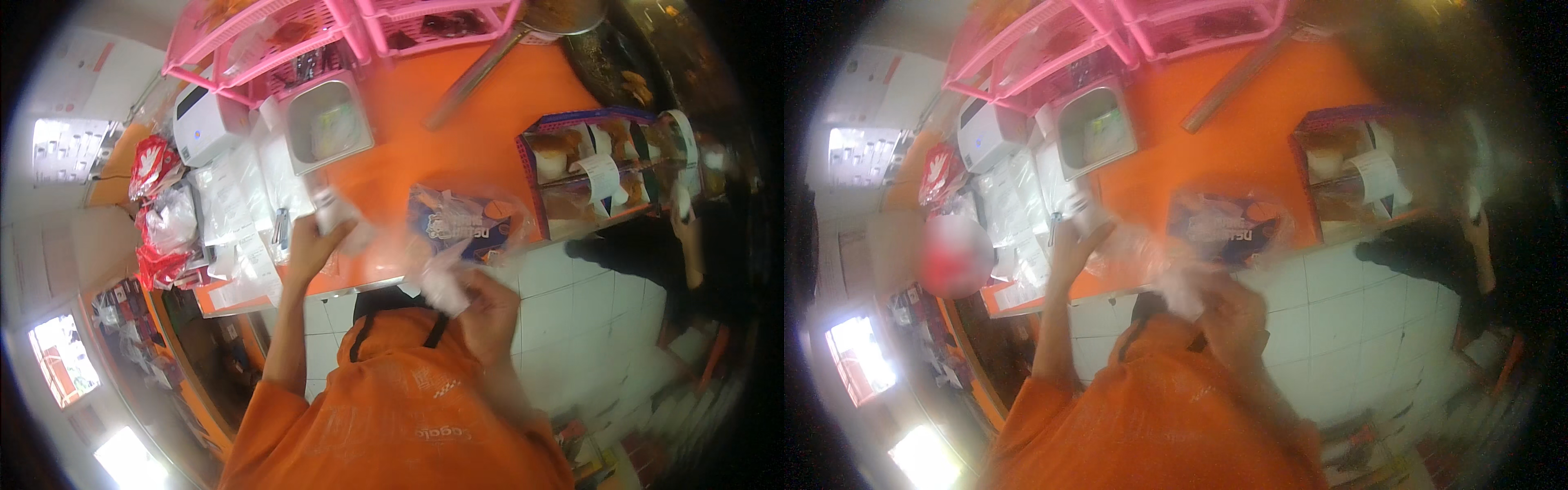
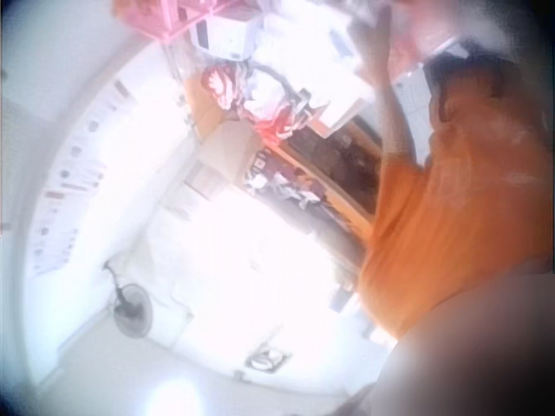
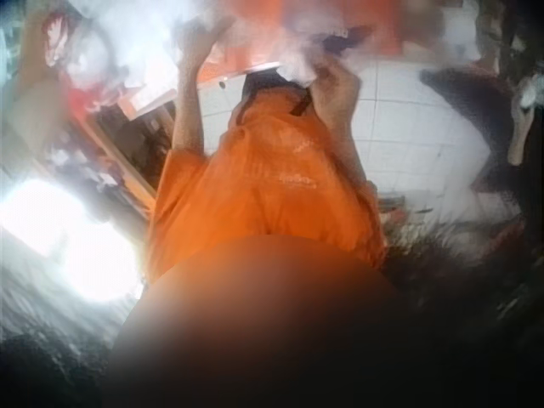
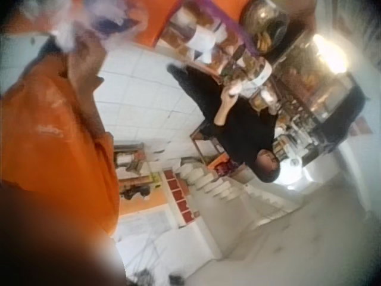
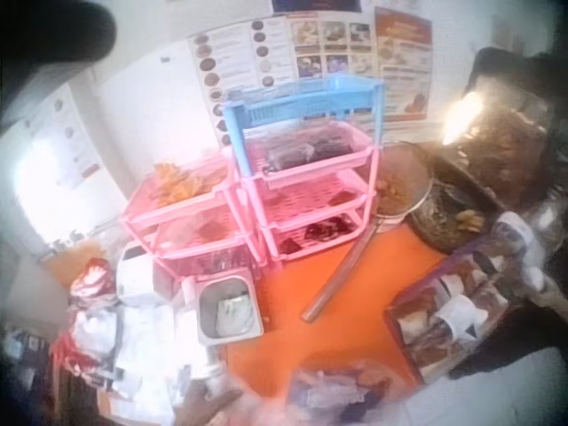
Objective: The person packs food items into plastic bags at a counter, places receipts into the bags, and hands the completed orders through a service window. The person also handles printed receipts and stacks them on the counter.
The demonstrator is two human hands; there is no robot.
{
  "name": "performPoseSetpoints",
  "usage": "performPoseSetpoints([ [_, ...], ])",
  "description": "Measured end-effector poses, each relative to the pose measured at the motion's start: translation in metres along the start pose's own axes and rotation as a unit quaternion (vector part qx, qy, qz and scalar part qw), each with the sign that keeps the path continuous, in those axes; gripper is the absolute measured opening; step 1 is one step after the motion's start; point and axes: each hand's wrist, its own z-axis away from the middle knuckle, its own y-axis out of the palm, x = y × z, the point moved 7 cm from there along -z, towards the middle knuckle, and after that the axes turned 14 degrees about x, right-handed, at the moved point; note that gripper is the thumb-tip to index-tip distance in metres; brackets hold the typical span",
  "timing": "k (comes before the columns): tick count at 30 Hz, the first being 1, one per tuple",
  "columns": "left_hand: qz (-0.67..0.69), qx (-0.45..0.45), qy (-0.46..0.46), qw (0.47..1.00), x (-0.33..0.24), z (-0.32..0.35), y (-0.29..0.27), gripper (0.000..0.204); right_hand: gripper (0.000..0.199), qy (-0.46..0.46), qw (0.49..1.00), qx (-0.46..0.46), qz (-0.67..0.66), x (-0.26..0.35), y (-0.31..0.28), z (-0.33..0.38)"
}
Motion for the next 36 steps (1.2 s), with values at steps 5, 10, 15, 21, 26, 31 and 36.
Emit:
performPoseSetpoints([
  [5, 0.166, 0.142, 0.200, 0.955, -0.109, 0.077, 0.024, 0.019, 0.024, -0.088, 0.993, 0.066, 0.033, 0.048, 0.003, -0.045],
  [10, 0.199, -0.005, 0.157, 0.967, -0.119, 0.065, 0.097, 0.024, 0.023, 0.060, 0.965, 0.074, -0.243, 0.026, 0.009, -0.012],
  [15, 0.231, 0.092, 0.179, 0.952, -0.117, 0.050, 0.129, 0.035, 0.023, 0.117, 0.988, 0.082, -0.061, 0.017, -0.040, 0.017],
  [21, -0.092, -0.104, 0.290, 0.947, -0.116, 0.022, 0.127, 0.037, 0.023, 0.164, 0.975, -0.034, 0.149, 0.086, -0.114, 0.011],
  [26, 0.037, -0.035, 0.078, 0.996, -0.073, -0.006, 0.132, 0.045, 0.027, 0.085, 0.976, 0.060, 0.189, 0.094, -0.092, -0.014],
  [31, -0.201, -0.155, 0.301, 0.919, -0.109, 0.011, 0.136, 0.035, 0.027, 0.037, 0.955, 0.181, 0.233, 0.033, -0.071, -0.063],
  [36, 0.225, 0.002, 0.077, 0.971, -0.045, -0.003, 0.124, 0.034, 0.025, 0.140, 0.867, 0.166, 0.448, -0.003, -0.095, -0.067],
])
